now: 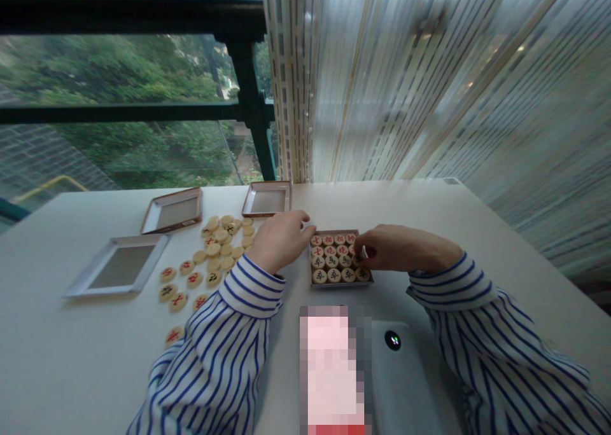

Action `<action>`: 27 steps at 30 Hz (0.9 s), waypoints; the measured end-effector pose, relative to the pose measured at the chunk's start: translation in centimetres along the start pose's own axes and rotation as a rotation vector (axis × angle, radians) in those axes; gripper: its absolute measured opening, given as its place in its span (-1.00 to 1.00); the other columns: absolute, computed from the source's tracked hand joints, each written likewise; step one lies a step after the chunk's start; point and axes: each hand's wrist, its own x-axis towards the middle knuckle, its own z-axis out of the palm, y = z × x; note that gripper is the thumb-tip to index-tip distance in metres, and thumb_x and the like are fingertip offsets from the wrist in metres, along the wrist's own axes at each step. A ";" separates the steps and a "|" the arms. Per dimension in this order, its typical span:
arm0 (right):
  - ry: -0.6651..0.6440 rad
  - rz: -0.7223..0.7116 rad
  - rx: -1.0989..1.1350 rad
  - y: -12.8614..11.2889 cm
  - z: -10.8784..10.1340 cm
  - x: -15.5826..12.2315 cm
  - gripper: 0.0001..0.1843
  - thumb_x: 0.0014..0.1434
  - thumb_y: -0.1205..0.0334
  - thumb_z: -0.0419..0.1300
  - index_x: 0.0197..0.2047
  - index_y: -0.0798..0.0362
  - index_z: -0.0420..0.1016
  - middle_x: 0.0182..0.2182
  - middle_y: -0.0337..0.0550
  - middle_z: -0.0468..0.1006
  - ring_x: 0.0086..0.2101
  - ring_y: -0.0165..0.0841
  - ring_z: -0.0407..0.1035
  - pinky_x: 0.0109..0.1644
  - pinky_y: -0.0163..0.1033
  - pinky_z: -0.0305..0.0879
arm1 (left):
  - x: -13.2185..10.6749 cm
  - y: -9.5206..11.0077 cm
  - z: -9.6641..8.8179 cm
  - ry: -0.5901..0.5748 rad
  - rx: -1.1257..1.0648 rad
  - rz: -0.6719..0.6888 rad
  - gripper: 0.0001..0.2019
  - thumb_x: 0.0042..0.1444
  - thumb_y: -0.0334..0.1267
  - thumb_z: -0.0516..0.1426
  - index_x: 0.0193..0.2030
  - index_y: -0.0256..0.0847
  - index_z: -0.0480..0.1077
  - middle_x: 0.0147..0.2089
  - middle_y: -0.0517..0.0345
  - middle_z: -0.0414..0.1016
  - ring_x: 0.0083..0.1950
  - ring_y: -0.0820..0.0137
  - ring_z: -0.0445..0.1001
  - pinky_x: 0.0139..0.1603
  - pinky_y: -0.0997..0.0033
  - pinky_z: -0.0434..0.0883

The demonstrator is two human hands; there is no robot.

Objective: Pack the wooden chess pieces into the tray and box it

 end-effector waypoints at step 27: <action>0.076 0.017 -0.007 -1.0 -1.0 -0.7 -0.70 0.01 0.23 0.04 -0.19 0.01 0.48 -0.46 -0.13 0.51 -0.52 -0.42 0.30 -0.48 -0.33 0.06 | -0.1 0.0 -0.4 -0.008 0.000 -0.027 -0.65 0.14 -0.13 -0.04 -0.04 -0.20 0.41 -0.16 0.06 0.54 -0.13 0.29 0.47 -0.10 0.34 0.34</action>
